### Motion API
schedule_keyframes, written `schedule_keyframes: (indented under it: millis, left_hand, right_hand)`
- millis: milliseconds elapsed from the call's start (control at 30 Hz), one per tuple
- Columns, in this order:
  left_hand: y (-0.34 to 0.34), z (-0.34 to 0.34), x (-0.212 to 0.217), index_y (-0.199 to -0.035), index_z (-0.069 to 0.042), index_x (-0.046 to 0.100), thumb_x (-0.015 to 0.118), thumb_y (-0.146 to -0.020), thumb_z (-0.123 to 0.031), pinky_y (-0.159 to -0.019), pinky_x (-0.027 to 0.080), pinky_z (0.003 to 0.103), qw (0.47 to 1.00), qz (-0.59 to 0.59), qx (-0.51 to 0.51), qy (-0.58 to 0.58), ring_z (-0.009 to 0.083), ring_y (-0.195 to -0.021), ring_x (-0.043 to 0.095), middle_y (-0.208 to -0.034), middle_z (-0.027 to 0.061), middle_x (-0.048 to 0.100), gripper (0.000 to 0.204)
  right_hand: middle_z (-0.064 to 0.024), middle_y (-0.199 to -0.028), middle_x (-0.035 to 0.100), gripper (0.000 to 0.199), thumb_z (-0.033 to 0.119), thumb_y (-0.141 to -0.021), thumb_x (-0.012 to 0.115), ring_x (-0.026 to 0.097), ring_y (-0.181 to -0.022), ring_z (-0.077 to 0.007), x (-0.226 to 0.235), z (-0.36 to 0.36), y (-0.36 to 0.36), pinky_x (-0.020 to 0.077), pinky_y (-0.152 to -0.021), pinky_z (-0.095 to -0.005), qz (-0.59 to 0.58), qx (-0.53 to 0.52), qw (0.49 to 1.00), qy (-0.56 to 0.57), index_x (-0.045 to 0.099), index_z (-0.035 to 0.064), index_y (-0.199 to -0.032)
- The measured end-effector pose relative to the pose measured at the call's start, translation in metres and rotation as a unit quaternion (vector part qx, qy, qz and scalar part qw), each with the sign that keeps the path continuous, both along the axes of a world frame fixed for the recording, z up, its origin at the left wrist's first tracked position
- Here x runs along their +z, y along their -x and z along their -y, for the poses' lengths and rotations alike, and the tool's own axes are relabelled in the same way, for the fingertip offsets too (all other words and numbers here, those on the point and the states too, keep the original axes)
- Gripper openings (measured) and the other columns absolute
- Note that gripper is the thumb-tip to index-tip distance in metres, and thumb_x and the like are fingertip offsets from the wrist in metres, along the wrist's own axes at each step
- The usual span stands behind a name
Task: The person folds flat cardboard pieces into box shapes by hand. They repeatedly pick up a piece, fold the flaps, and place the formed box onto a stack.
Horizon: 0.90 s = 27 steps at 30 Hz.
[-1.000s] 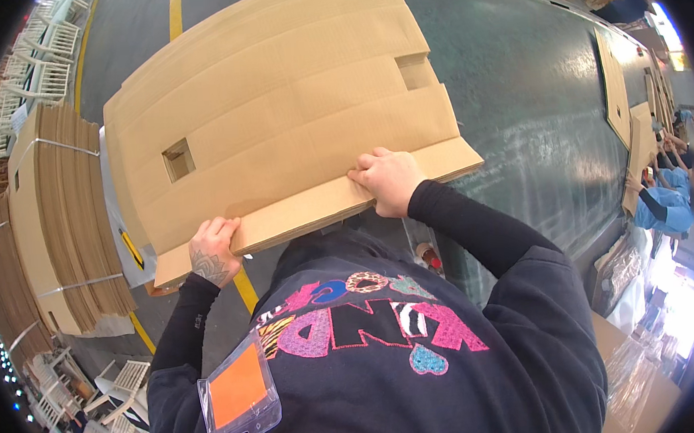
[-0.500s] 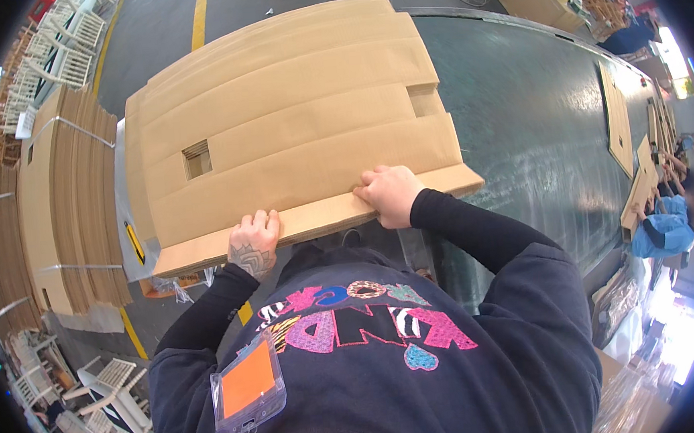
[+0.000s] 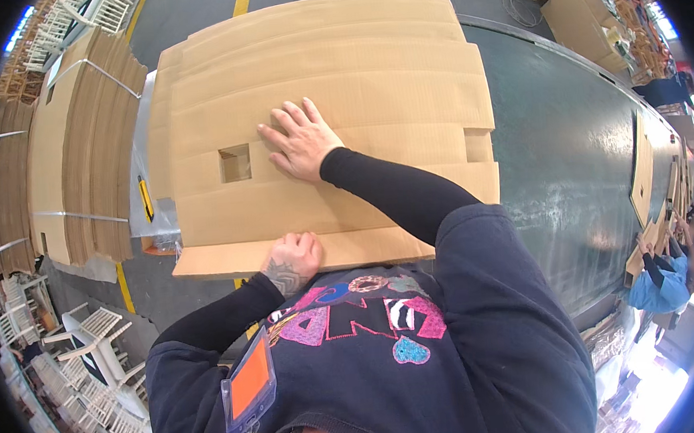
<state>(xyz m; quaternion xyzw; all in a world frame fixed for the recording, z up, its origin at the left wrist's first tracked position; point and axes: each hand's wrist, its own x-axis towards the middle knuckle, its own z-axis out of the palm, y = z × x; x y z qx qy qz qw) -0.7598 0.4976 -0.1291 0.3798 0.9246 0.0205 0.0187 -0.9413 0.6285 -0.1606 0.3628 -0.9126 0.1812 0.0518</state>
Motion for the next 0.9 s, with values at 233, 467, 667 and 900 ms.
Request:
schedule_keyframes:
  millis: [233, 467, 667, 900]
  left_hand:
    - [0.045, 0.008, 0.043, -0.082, -0.005, 0.066, 0.063, -0.076, -0.016, -0.051, 0.053, 0.038, 0.976, 0.200, -0.082, 0.009, 0.0258, -0.065, 0.067, -0.077, 0.0111, 0.063, 0.013]
    - [0.100, 0.003, 0.108, -0.080, -0.003, 0.067, 0.064, -0.073, -0.015, -0.053, 0.052, 0.034, 0.973, 0.188, -0.128, -0.031, 0.0227, -0.060, 0.066, -0.070, 0.0111, 0.062, 0.013]
    - [0.081, 0.006, 0.090, -0.078, -0.005, 0.068, 0.065, -0.075, -0.015, -0.053, 0.052, 0.034, 0.983, 0.116, -0.137, -0.032, 0.0238, -0.061, 0.067, -0.069, 0.0110, 0.062, 0.011]
    - [0.047, 0.006, 0.056, -0.094, 0.004, 0.067, 0.060, -0.077, -0.016, -0.052, 0.047, 0.031, 0.997, -0.002, -0.083, -0.001, 0.0212, -0.066, 0.060, -0.079, 0.0091, 0.055, 0.027]
  right_hand:
    - [-0.0156, -0.146, 0.043, 0.056, 0.043, -0.094, 0.055, 0.035, -0.141, -0.0355, -0.005, 0.000, 0.005, 0.0197, -0.118, -0.0621, 0.008, -0.009, 1.000, -0.006, 0.049, 0.0190, -0.145]
    - [-0.0124, -0.146, 0.046, 0.055, 0.035, -0.090, 0.061, 0.035, -0.142, -0.0328, -0.003, -0.004, 0.003, 0.0209, -0.119, -0.0613, 0.007, -0.017, 1.000, 0.022, 0.052, 0.0224, -0.142]
    - [-0.0136, -0.143, 0.048, 0.051, 0.033, -0.090, 0.060, 0.038, -0.139, -0.0338, 0.003, -0.001, 0.013, 0.0250, -0.117, -0.0611, -0.036, -0.025, 0.999, 0.028, 0.056, 0.0191, -0.139]
    - [-0.0120, -0.125, 0.060, 0.033, 0.027, -0.087, 0.064, 0.050, -0.126, -0.0314, -0.001, -0.005, 0.036, 0.0372, -0.110, -0.0523, -0.083, 0.013, 0.993, 0.088, 0.066, 0.0111, -0.117]
